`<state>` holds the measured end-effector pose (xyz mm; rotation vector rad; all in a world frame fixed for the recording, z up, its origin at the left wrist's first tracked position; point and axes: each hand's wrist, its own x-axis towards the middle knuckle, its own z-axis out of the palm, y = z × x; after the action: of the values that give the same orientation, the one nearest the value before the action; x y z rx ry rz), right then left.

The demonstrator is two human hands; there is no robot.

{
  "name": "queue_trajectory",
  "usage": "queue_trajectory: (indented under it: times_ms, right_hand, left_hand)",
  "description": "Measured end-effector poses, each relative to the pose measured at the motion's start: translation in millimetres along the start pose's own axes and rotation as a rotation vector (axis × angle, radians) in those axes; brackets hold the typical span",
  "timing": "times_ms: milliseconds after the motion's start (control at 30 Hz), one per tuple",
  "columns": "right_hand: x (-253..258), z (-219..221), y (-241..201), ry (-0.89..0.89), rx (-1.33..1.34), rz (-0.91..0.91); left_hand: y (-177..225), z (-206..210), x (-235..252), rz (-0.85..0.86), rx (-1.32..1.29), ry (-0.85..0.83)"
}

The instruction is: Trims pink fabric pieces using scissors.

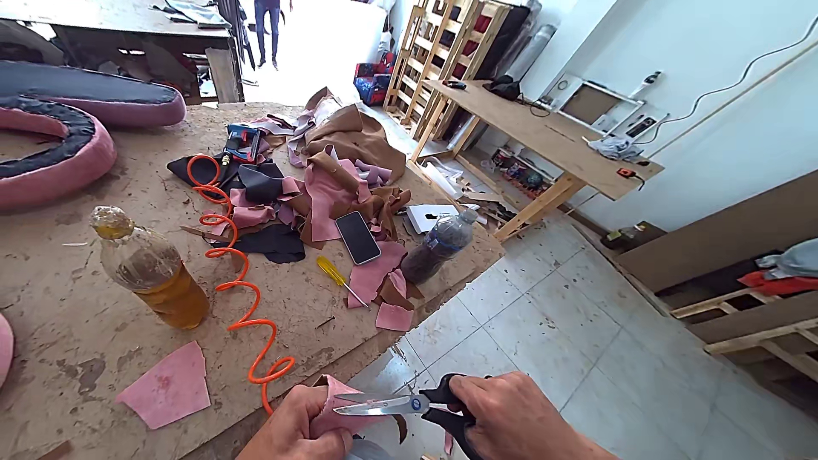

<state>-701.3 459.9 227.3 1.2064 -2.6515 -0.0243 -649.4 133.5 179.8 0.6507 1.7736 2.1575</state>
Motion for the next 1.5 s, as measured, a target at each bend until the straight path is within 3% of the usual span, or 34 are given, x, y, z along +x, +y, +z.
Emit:
queue_trajectory:
  times_ms: [333,500,767,933,1367,1500]
  right_hand:
    - [6,2,0,0.017,-0.012,-0.035]
    - [9,2,-3,-0.064,0.069,-0.002]
    - [8,17,4,-0.013,0.078,-0.060]
    - [12,13,5,-0.084,0.085,-0.043]
    - [16,15,8,0.050,0.031,-0.084]
    - [17,9,7,-0.009,0.035,-0.064]
  left_hand:
    - [-2,3,-6,0.026,-0.014,0.044]
    - [-2,7,-4,0.060,0.036,0.113]
    - [-3,2,-4,0.013,-0.008,0.052]
    - [-2,2,-2,0.024,0.001,0.034]
    - [3,0,-5,0.028,0.019,0.034]
    - [1,0,-5,0.069,0.020,0.030]
